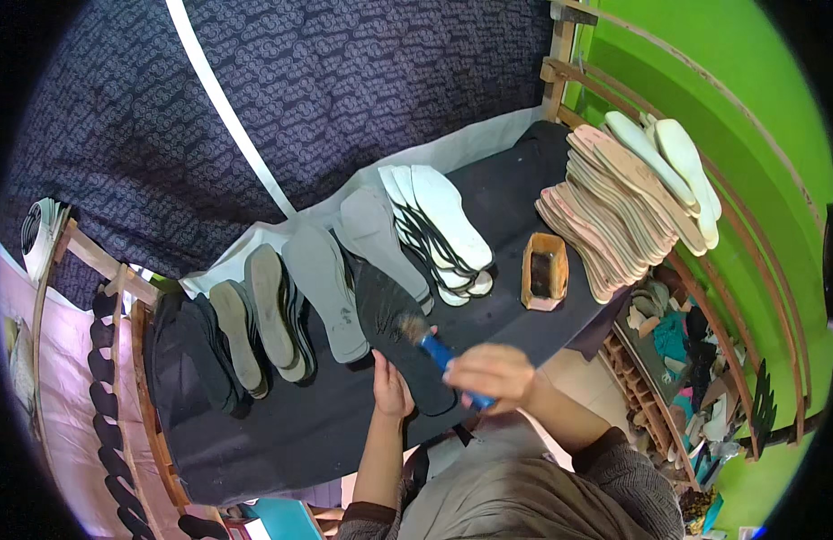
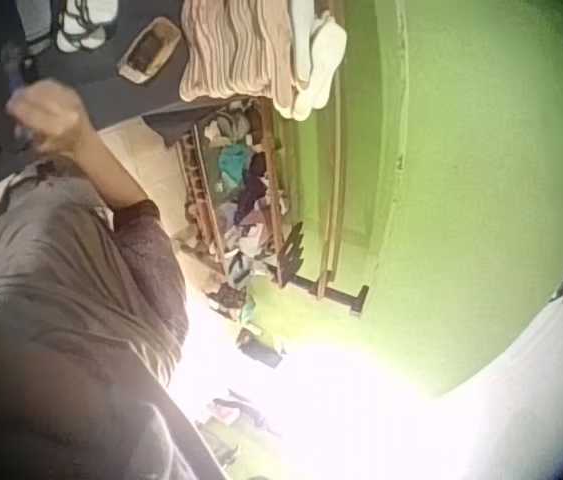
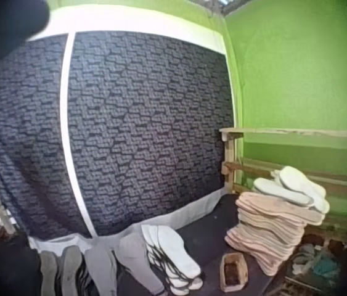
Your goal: The person applies adhesive onto shoe insoles using a brush and places the glued insoles onto a wooden rack.
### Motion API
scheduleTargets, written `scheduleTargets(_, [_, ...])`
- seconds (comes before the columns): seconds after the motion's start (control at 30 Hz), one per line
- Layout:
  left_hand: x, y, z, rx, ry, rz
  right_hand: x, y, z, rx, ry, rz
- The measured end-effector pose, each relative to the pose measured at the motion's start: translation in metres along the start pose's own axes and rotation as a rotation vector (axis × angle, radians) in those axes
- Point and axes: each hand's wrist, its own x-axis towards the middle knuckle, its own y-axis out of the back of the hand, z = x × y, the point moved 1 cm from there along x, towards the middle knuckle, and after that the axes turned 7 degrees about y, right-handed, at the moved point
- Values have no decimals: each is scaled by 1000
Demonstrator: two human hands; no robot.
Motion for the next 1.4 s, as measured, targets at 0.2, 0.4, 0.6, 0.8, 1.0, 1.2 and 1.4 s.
scheduleTargets(0.2, [0,16,4,114,31,-265,5,7,-4,22,-146,75])
scheduleTargets(0.4, [6,27,4,49,77,-452,-3,-9,-23,149,-58,-144])
scheduleTargets(0.6, [4,9,5,216,-118,-95,-9,-7,-11,39,-134,20])
scheduleTargets(0.8, [3,-2,5,36,-85,14,-3,1,-9,-37,-234,64])
scheduleTargets(1.0, [13,24,4,57,-82,-272,-9,-19,-27,160,-152,-125])
scheduleTargets(1.2, [14,24,1,34,-137,-183,-7,-15,-31,139,-319,-38])
scheduleTargets(1.4, [13,20,4,20,-204,-124,-15,-11,-22,16,-397,77])
